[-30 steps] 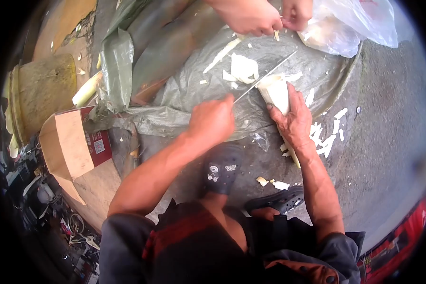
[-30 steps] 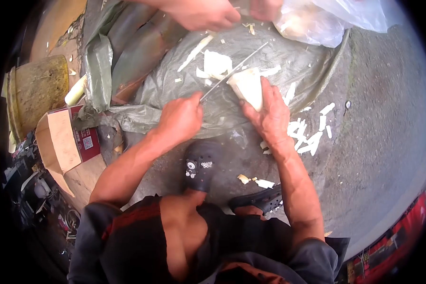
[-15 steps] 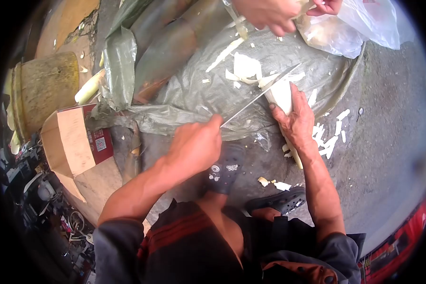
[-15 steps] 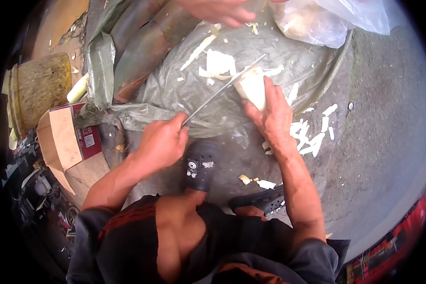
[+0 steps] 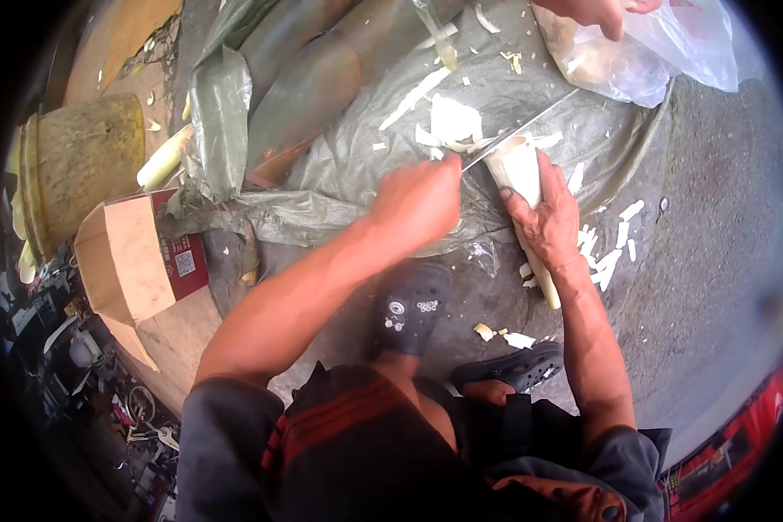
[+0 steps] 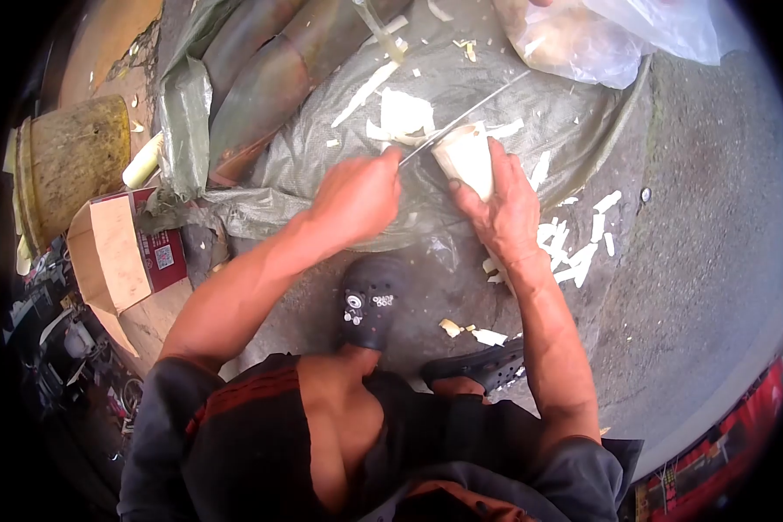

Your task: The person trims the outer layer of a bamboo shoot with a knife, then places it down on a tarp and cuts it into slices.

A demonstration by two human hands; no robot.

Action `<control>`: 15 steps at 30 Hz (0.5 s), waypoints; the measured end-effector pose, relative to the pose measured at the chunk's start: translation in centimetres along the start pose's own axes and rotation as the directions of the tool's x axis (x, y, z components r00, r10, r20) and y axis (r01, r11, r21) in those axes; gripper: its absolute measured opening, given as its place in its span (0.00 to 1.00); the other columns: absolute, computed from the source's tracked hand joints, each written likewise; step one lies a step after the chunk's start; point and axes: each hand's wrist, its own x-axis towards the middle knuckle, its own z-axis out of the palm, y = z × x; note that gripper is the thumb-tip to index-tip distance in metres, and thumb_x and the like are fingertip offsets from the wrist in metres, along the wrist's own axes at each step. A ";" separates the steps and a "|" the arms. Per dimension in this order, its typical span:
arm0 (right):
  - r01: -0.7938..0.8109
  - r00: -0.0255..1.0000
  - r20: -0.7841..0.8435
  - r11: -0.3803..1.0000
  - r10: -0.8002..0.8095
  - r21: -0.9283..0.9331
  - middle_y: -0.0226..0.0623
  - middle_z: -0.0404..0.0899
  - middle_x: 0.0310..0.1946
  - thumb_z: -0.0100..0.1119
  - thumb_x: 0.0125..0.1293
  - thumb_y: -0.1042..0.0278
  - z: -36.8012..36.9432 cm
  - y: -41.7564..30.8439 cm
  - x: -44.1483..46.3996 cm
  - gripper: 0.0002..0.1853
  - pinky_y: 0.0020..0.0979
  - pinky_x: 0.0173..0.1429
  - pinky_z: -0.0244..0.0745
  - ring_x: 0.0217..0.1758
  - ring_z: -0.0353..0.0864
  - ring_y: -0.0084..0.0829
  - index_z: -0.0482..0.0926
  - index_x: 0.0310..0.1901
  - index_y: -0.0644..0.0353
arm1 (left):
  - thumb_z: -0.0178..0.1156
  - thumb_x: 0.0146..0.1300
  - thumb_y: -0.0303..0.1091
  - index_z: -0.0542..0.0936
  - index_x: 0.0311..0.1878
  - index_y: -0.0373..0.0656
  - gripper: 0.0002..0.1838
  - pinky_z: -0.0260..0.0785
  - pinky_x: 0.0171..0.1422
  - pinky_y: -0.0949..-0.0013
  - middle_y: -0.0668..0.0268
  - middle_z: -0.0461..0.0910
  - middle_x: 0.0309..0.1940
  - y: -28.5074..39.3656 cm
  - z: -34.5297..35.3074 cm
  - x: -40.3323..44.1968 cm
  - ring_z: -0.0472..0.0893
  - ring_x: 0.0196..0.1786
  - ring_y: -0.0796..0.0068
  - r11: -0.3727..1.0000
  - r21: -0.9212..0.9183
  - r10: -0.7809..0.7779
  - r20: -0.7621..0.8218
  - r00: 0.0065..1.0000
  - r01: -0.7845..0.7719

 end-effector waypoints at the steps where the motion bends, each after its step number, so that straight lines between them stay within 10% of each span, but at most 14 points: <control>1: -0.010 1.000 0.011 1.000 0.009 0.015 0.53 0.77 0.48 0.74 0.57 0.54 -0.2 -0.1 0.1 0.42 0.45 0.56 0.75 0.52 0.79 0.53 0.67 0.69 0.64 | 0.55 0.63 0.26 0.77 0.45 0.31 0.10 0.73 0.42 0.42 0.42 0.82 0.27 0.3 -0.4 0.1 0.83 0.35 0.38 1.000 0.018 0.008 0.023 1.000 -0.008; 15: -0.148 0.989 -0.033 0.986 0.146 -0.074 0.51 0.71 0.59 0.76 0.54 0.51 -0.4 -0.5 -0.4 0.44 0.44 0.61 0.74 0.62 0.74 0.51 0.66 0.68 0.63 | 0.59 0.63 0.27 0.76 0.46 0.36 0.09 0.71 0.34 0.41 0.48 0.81 0.22 0.2 -2.9 -8.7 0.81 0.27 0.39 1.000 -0.003 0.021 -0.023 1.000 -0.021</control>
